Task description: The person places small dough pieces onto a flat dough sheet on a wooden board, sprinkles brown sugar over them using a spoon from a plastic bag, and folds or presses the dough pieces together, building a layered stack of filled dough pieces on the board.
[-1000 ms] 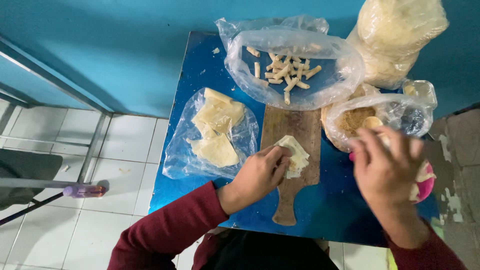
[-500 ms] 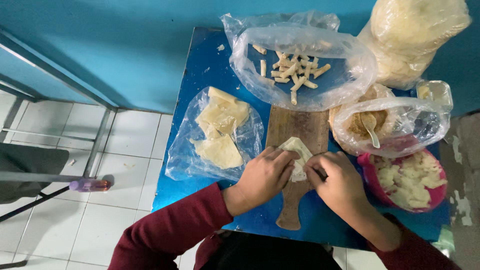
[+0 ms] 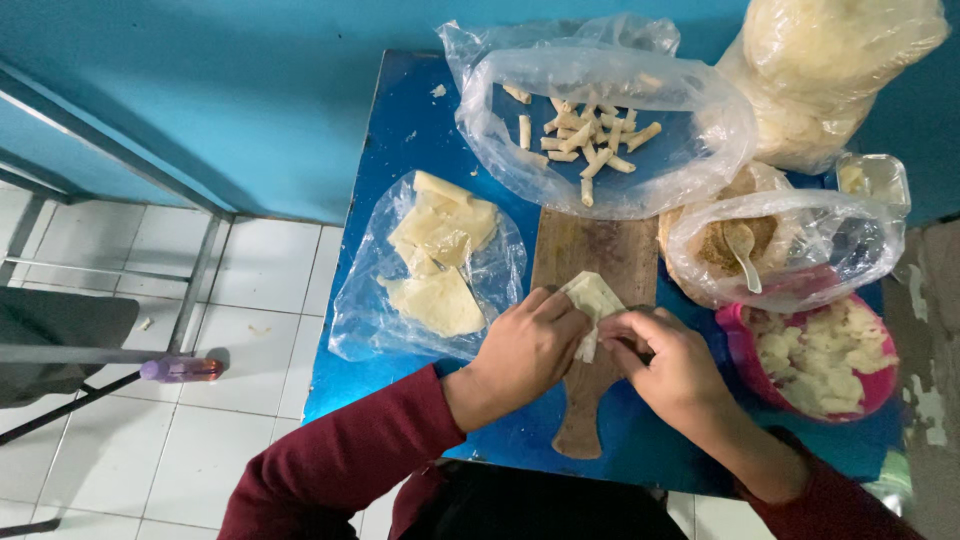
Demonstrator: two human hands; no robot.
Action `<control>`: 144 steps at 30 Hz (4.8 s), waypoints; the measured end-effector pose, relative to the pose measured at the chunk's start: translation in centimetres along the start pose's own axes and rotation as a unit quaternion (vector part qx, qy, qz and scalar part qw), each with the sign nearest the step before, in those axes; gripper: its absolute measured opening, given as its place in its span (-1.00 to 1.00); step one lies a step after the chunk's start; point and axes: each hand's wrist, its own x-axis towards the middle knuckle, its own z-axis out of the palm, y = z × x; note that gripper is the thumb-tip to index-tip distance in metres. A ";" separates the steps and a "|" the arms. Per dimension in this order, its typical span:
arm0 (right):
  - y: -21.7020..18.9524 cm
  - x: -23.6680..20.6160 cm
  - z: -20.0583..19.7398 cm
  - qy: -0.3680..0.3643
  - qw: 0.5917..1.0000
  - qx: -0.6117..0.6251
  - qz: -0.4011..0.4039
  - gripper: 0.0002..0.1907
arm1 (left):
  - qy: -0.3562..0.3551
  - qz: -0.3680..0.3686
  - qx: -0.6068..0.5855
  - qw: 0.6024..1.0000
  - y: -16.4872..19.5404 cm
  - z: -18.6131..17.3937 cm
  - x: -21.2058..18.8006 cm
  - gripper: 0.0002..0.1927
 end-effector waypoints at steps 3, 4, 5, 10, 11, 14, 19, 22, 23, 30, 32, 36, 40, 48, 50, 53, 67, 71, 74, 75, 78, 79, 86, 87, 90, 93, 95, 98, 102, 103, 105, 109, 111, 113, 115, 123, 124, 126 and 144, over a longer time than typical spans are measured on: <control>-0.7 -0.3 -0.6 0.048 0.962 -0.176 -0.203 -0.77 | -0.014 0.013 0.016 1.000 -0.2 -0.2 0.2 -0.72; -0.8 -0.3 -0.6 0.051 0.957 -0.188 -0.213 -0.78 | -0.023 0.009 0.009 1.000 -0.3 -0.3 0.3 -0.72; -0.9 -0.3 -0.5 0.054 0.952 -0.201 -0.223 -0.79 | -0.033 0.006 0.002 0.999 -0.4 -0.5 0.4 -0.72; -0.5 0.6 0.0 0.068 0.952 -0.187 -0.233 -0.87 | -0.066 -0.007 -0.029 0.997 -0.7 -1.6 0.4 -0.75; -0.4 0.9 0.1 0.063 0.958 -0.173 -0.218 -0.87 | -0.064 0.004 -0.032 0.997 -0.8 -1.7 0.5 -0.69; -0.1 1.2 0.0 0.045 0.966 -0.164 -0.197 -0.89 | -0.048 0.014 -0.007 0.999 -0.7 -1.2 0.7 -0.70; -0.6 1.1 0.1 0.028 0.960 -0.205 -0.191 -0.88 | -0.048 -0.034 -0.014 0.998 -0.7 -0.4 0.8 -0.81; -1.0 1.4 0.6 0.045 0.956 -0.230 -0.175 -0.88 | -0.043 -0.045 -0.019 0.998 -0.6 -0.3 1.1 -0.78; -1.1 1.5 0.8 0.053 0.959 -0.216 -0.173 -0.88 | -0.042 -0.054 -0.023 0.997 -0.6 -0.4 1.3 -0.77; -0.7 2.7 0.6 0.050 0.976 -0.152 -0.146 -0.79 | -0.153 -0.212 -0.054 0.964 -0.9 -0.5 2.8 -0.70; -0.5 2.8 0.6 0.033 0.984 -0.110 -0.140 -0.81 | -0.080 -0.133 -0.062 0.986 -1.4 -0.6 2.9 -0.69; -0.2 2.6 0.7 0.064 0.969 -0.097 -0.218 -0.87 | -0.105 -0.091 -0.051 0.989 -2.0 -0.5 2.3 -0.86; -0.4 2.0 0.8 0.078 0.952 -0.147 -0.256 -0.91 | -0.070 -0.040 -0.021 0.997 -1.7 0.0 1.5 -0.90; -1.1 0.9 0.9 0.087 0.939 -0.217 -0.251 -0.78 | -0.081 -0.011 -0.019 0.997 -1.5 -0.7 1.6 -0.86; -0.6 1.2 1.0 0.088 0.949 -0.179 -0.244 -0.84 | -0.086 -0.027 -0.035 0.995 -1.4 -0.8 1.7 -0.84; 0.2 2.0 1.2 0.072 0.972 -0.123 -0.185 -0.92 | -0.115 -0.100 -0.068 0.986 -1.4 -1.0 2.1 -0.88; -1.0 1.8 0.9 0.086 0.959 -0.164 -0.215 -0.89 | -0.046 0.018 -0.060 0.997 -2.3 -0.9 2.2 -0.83; -1.3 1.7 1.0 0.090 0.957 -0.195 -0.194 -0.86 | -0.069 -0.006 -0.075 0.995 -2.2 -1.2 2.2 -0.79; -1.1 2.0 1.0 0.111 0.956 -0.189 -0.196 -0.88 | -0.029 0.022 -0.045 0.998 -2.0 -1.3 2.3 -0.70; -1.0 2.1 1.0 0.120 0.955 -0.183 -0.201 -0.88 | -0.016 0.033 -0.028 0.999 -1.9 -1.3 2.3 -0.66; -0.9 2.4 0.9 0.118 0.961 -0.119 -0.221 -0.87 | -0.052 0.020 -0.018 0.998 -1.9 -1.4 2.5 -0.69; -1.0 2.4 0.9 0.115 0.959 -0.129 -0.224 -0.89 | -0.043 0.023 -0.023 0.999 -1.9 -1.4 2.5 -0.70; -0.9 2.5 0.9 0.094 0.956 -0.157 -0.228 -0.85 | -0.051 -0.010 -0.078 0.996 -1.9 -1.6 2.3 -0.82; -0.9 2.5 1.0 0.093 0.956 -0.166 -0.222 -0.86 | -0.041 0.003 -0.065 0.997 -1.9 -1.5 2.3 -0.86; -0.6 2.6 1.5 0.106 0.944 -0.228 -0.212 -0.86 | -0.023 0.013 -0.029 0.999 -2.2 -1.0 2.4 -0.86; -0.2 2.6 1.8 0.146 0.908 -0.294 -0.259 -0.79 | -0.018 0.016 -0.022 0.999 -2.6 -0.7 2.5 -0.89; 0.0 2.4 1.7 0.151 0.904 -0.283 -0.283 -0.77 | -0.017 0.006 -0.032 0.999 -2.7 -0.6 2.5 -0.88; -0.1 2.1 1.7 0.150 0.895 -0.297 -0.298 -0.72 | -0.015 -0.018 -0.033 0.999 -2.7 -0.8 2.2 -0.75; -0.6 1.9 1.9 0.139 0.906 -0.305 -0.258 -0.66 | -0.025 -0.034 0.004 0.999 -2.8 -1.4 1.7 -0.63; -0.7 1.9 2.0 0.147 0.905 -0.307 -0.256 -0.66 | -0.027 -0.037 0.008 0.999 -2.8 -1.5 1.6 -0.65; -0.7 2.3 2.0 0.164 0.900 -0.314 -0.254 -0.67 | -0.027 -0.044 0.019 0.998 -2.8 -1.5 1.5 -0.68; -0.4 3.5 1.9 0.188 0.914 -0.261 -0.249 -0.74 | -0.038 -0.069 0.040 0.996 -2.6 -1.3 1.5 -0.71; -0.2 4.4 1.7 0.192 0.931 -0.209 -0.230 -0.81 | -0.031 -0.065 0.035 0.997 -2.5 -1.3 1.5 -0.62; 0.0 4.8 1.1 0.205 0.929 -0.177 -0.253 -0.83 | -0.026 -0.072 0.036 0.996 -2.4 -1.2 1.5 -0.64; -0.1 5.1 0.3 0.191 0.938 -0.149 -0.248 -0.84 | -0.030 -0.081 0.037 0.996 -2.4 -1.2 1.6 -0.71; -2.5 7.9 -4.4 0.033 0.995 -0.028 -0.095 -0.76 | -0.037 -0.084 0.065 0.994 -2.5 -0.9 1.6 -0.77; -2.7 8.1 -5.0 0.081 0.991 -0.045 -0.097 -0.66 | -0.032 -0.081 0.066 0.994 -2.5 -0.8 1.6 -0.75; -2.7 8.2 -6.2 0.175 0.976 -0.078 -0.103 -0.44 | -0.019 -0.073 0.069 0.995 -2.5 -0.8 1.6 -0.72; 2.8 1.7 -8.9 0.153 0.908 -0.378 -0.094 -0.58 | -0.040 -0.084 0.068 0.993 -3.0 -0.9 1.5 -0.69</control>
